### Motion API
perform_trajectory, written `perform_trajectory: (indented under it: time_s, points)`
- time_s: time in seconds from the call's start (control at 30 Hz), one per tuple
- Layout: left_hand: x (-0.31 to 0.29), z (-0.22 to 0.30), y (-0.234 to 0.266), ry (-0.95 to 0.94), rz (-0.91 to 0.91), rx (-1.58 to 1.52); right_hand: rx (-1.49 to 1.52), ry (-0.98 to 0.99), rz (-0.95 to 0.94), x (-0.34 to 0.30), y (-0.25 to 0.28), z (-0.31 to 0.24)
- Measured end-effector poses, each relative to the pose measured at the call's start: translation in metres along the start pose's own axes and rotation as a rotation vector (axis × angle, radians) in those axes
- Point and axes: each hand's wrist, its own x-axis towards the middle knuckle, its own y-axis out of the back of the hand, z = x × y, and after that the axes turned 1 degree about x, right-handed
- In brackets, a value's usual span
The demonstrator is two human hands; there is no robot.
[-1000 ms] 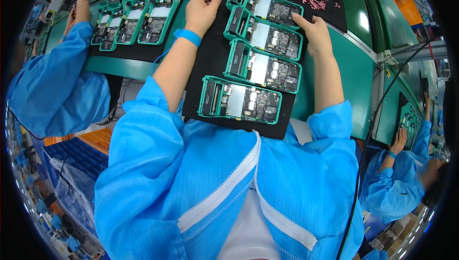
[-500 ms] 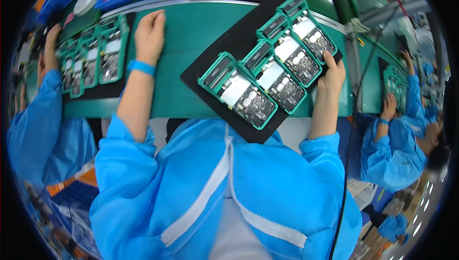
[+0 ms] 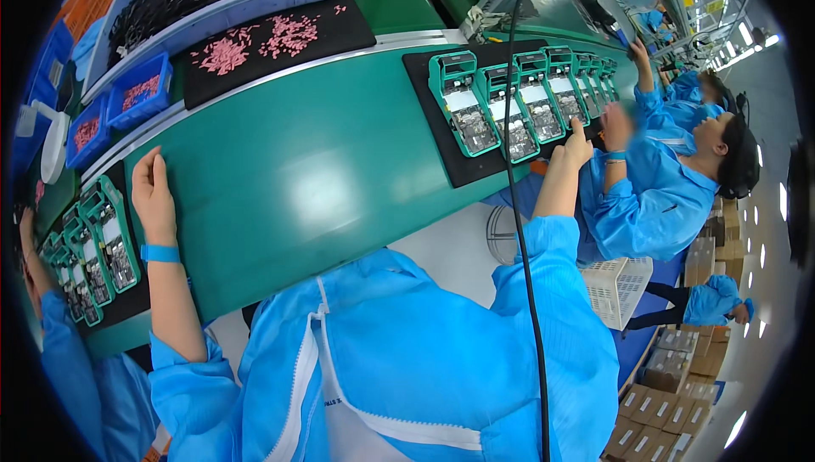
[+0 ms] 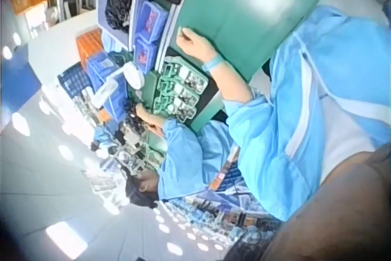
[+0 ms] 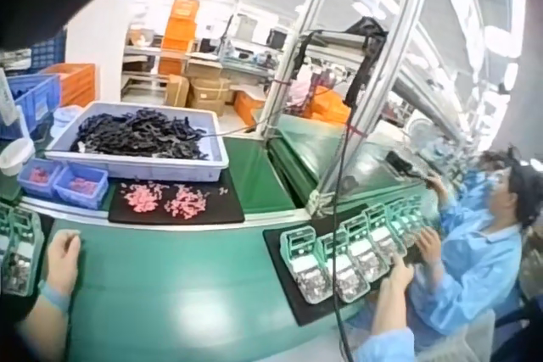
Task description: The worker is assembling internal components of electronic devices by picking small parts from trays and placing them into circuit board housings on an assembly line.
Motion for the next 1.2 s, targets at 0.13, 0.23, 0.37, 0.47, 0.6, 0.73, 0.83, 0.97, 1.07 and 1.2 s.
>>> perform_trajectory:
  time_s: [0.13, 0.23, 0.37, 0.47, 0.6, 0.73, 0.83, 0.97, 1.07, 1.2]
  points:
    - [-0.001, 0.003, -0.002, 0.003, 0.007, -0.005, -0.108, -0.025, 0.052, 0.005, -0.014, -0.001]
    - [0.000, 0.007, -0.003, 0.006, 0.006, 0.005, -0.260, -0.025, -0.027, 0.005, -0.010, -0.001]
    - [0.003, 0.007, -0.003, 0.023, -0.004, 0.005, -0.429, 0.090, -0.015, 0.005, 0.006, 0.009]
    - [0.003, 0.005, -0.004, 0.007, 0.003, 0.019, -0.790, 0.389, -0.024, -0.006, 0.011, 0.007]
    - [0.004, 0.004, -0.001, 0.006, 0.000, 0.023, -0.725, 0.615, -0.161, -0.069, 0.013, -0.019]
    - [-0.003, 0.014, 0.008, 0.055, 0.003, -0.044, -0.728, 0.862, -0.437, -0.152, 0.011, -0.039]
    - [-0.016, 0.047, 0.008, 0.136, -0.042, -0.200, -0.738, 1.040, -0.601, -0.209, 0.008, -0.050]
    - [-0.047, 0.094, 0.035, 0.072, -0.114, -0.241, -0.615, 0.960, -1.018, -0.282, -0.006, -0.056]
    - [-0.054, 0.111, 0.084, -0.070, -0.052, -0.036, -0.380, 0.574, -1.302, -0.337, -0.026, -0.054]
    - [-0.059, 0.096, 0.160, 0.000, 0.212, 0.115, -0.055, -0.220, -1.787, -0.417, -0.059, -0.047]
